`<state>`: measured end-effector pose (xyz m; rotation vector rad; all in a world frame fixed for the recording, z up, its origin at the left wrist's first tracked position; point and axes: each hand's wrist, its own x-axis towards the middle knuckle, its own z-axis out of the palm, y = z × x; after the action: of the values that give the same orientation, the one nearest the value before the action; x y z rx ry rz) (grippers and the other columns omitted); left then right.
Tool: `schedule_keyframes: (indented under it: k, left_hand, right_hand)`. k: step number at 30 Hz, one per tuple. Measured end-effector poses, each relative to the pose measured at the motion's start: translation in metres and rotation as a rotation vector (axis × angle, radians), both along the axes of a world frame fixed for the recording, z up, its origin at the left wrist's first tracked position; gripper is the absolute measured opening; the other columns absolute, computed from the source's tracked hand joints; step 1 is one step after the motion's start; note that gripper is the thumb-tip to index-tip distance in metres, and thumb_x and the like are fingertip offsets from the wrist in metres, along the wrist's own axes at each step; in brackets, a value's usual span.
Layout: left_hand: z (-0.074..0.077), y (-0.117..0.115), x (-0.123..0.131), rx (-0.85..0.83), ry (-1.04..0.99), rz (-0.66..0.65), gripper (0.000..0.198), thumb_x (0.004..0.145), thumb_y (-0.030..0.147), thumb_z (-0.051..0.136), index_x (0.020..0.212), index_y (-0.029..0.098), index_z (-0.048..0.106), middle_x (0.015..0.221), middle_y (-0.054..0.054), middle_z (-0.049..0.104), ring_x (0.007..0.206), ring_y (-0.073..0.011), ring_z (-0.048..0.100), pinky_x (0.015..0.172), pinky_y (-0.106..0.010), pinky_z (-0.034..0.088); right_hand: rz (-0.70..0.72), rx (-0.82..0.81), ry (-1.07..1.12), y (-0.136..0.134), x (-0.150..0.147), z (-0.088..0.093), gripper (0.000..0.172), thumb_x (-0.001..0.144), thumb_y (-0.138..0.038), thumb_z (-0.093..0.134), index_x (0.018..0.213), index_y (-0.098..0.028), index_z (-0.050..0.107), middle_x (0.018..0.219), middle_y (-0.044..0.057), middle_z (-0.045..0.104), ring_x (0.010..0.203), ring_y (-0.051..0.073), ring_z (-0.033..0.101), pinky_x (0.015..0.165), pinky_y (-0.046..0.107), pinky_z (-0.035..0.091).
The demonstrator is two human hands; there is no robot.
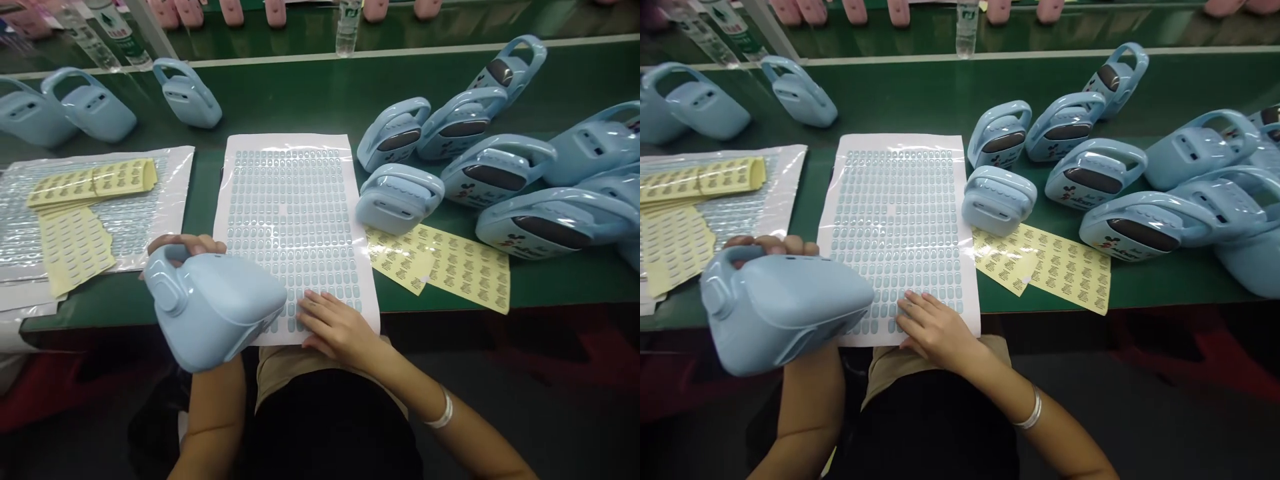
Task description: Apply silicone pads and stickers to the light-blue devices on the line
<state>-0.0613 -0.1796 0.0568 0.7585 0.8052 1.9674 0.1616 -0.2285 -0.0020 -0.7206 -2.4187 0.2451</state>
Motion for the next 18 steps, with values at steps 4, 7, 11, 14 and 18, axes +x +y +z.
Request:
schedule_keyframes:
  k: [4,7,11,14,18]
  left_hand:
    - [0.005,0.003,-0.001,0.157,0.056,0.058,0.035,0.095,0.035,0.033,0.079,0.018,0.059,0.061,0.001,0.055,0.051,-0.0101,0.045,0.051,-0.027,0.038]
    - [0.001,0.0,-0.008,0.149,0.076,-0.002,0.023,0.092,0.031,0.043,0.083,0.019,0.06,0.065,0.001,0.055,0.056,-0.0103,0.048,0.057,-0.028,0.04]
    - [-0.003,-0.004,-0.004,0.108,0.084,0.033,0.015,0.083,0.037,0.059,0.085,0.022,0.061,0.068,0.001,0.053,0.058,-0.0106,0.048,0.058,-0.028,0.04]
    - [-0.001,-0.004,0.008,0.08,0.095,0.079,0.025,0.072,0.047,0.069,0.079,0.023,0.063,0.065,0.001,0.051,0.057,-0.0118,0.045,0.055,-0.028,0.04]
    - [0.004,-0.004,0.02,0.094,0.054,0.076,0.033,0.073,0.054,0.064,0.078,0.022,0.063,0.063,0.001,0.049,0.057,-0.012,0.044,0.055,-0.027,0.041]
  right_hand:
    - [0.043,-0.011,0.0,0.009,-0.008,-0.005,0.025,0.088,-0.033,0.054,0.093,-0.012,0.066,0.111,0.012,0.068,0.111,0.025,0.06,0.095,0.041,0.052]
    - [0.03,0.078,0.029,0.009,-0.007,-0.008,0.014,0.087,-0.018,0.054,0.086,-0.011,0.067,0.106,0.013,0.07,0.107,0.025,0.062,0.092,0.039,0.055]
    - [0.049,0.207,0.009,0.005,-0.005,-0.01,0.012,0.085,-0.011,0.056,0.088,-0.01,0.068,0.103,0.014,0.07,0.107,0.027,0.062,0.09,0.04,0.056]
    - [0.089,0.22,-0.029,0.005,-0.005,-0.011,0.016,0.086,-0.019,0.057,0.094,-0.009,0.067,0.106,0.016,0.069,0.108,0.029,0.061,0.09,0.044,0.056]
    - [0.072,0.285,-0.013,0.008,-0.005,-0.009,0.011,0.083,-0.01,0.058,0.086,-0.01,0.069,0.1,0.013,0.071,0.102,0.027,0.065,0.086,0.038,0.058]
